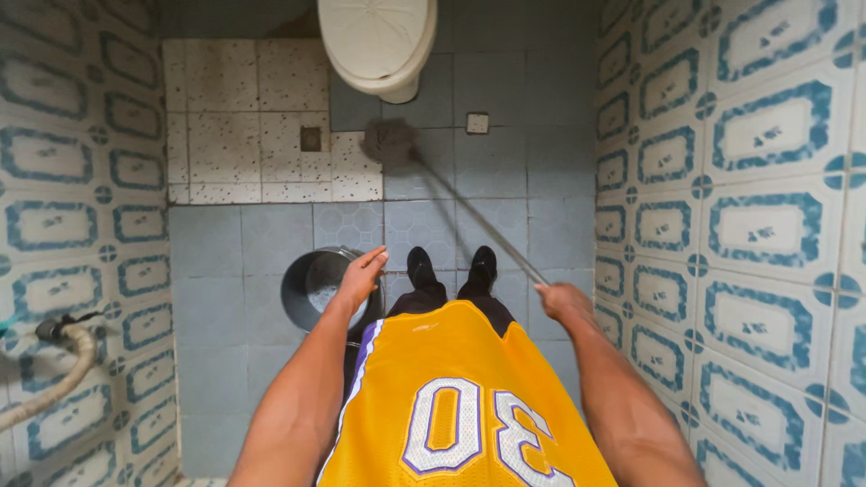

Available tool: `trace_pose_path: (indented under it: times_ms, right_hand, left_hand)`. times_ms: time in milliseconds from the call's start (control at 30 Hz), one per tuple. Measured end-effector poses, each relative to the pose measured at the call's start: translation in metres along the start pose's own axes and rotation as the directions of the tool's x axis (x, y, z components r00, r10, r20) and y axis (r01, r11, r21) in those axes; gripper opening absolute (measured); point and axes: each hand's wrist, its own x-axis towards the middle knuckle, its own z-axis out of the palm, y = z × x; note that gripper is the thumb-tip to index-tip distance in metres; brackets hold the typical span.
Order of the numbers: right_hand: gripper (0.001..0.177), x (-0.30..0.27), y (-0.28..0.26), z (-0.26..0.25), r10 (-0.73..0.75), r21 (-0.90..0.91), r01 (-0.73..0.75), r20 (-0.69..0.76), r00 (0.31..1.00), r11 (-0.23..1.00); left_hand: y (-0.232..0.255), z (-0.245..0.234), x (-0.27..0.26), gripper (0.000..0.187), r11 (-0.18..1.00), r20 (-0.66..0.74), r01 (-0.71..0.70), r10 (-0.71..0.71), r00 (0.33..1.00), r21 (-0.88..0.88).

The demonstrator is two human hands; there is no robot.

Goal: The person mops the tiled bathroom floor using a string mop. They dip the mop into a bucket of soapy water, wring it out by hand, and continue mopping the floor around a toilet and a floor drain.

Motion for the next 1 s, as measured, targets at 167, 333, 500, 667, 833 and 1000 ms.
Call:
trace_pose_path:
  times_ms: [167, 333, 500, 667, 833, 1000]
  right_hand:
    - [0.069, 0.003, 0.095, 0.032, 0.057, 0.018, -0.055, -0.088, 0.994, 0.998]
    - [0.072, -0.025, 0.153, 0.054, 0.234, 0.193, -0.214, -0.088, 0.968, 0.958]
    - [0.044, -0.080, 0.183, 0.086, 0.248, 0.175, -0.249, 0.031, 0.968, 0.953]
    - [0.031, -0.092, 0.167, 0.104, 0.210, 0.309, -0.241, 0.130, 0.969, 0.920]
    - [0.025, -0.073, 0.113, 0.093, 0.005, 0.152, -0.027, 0.143, 0.990, 0.988]
    - [0.032, -0.040, 0.058, 0.081, -0.297, 0.226, 0.265, 0.119, 0.947, 0.937]
  left_hand:
    - [0.018, 0.020, 0.018, 0.056, 0.997, 0.079, -0.058, 0.054, 0.995, 0.049]
    - [0.038, 0.041, 0.030, 0.059, 0.994, 0.163, -0.084, 0.071, 0.984, 0.076]
    - [0.039, 0.052, 0.040, 0.059, 0.982, 0.195, -0.117, 0.087, 0.977, 0.149]
    - [0.033, 0.067, 0.046, 0.059, 0.978, 0.239, -0.099, 0.054, 0.970, 0.183]
    - [0.033, 0.073, 0.042, 0.059, 0.983, 0.249, -0.108, 0.068, 0.966, 0.149]
    - [0.019, 0.066, 0.039, 0.060, 0.992, 0.208, -0.104, 0.087, 0.974, 0.072]
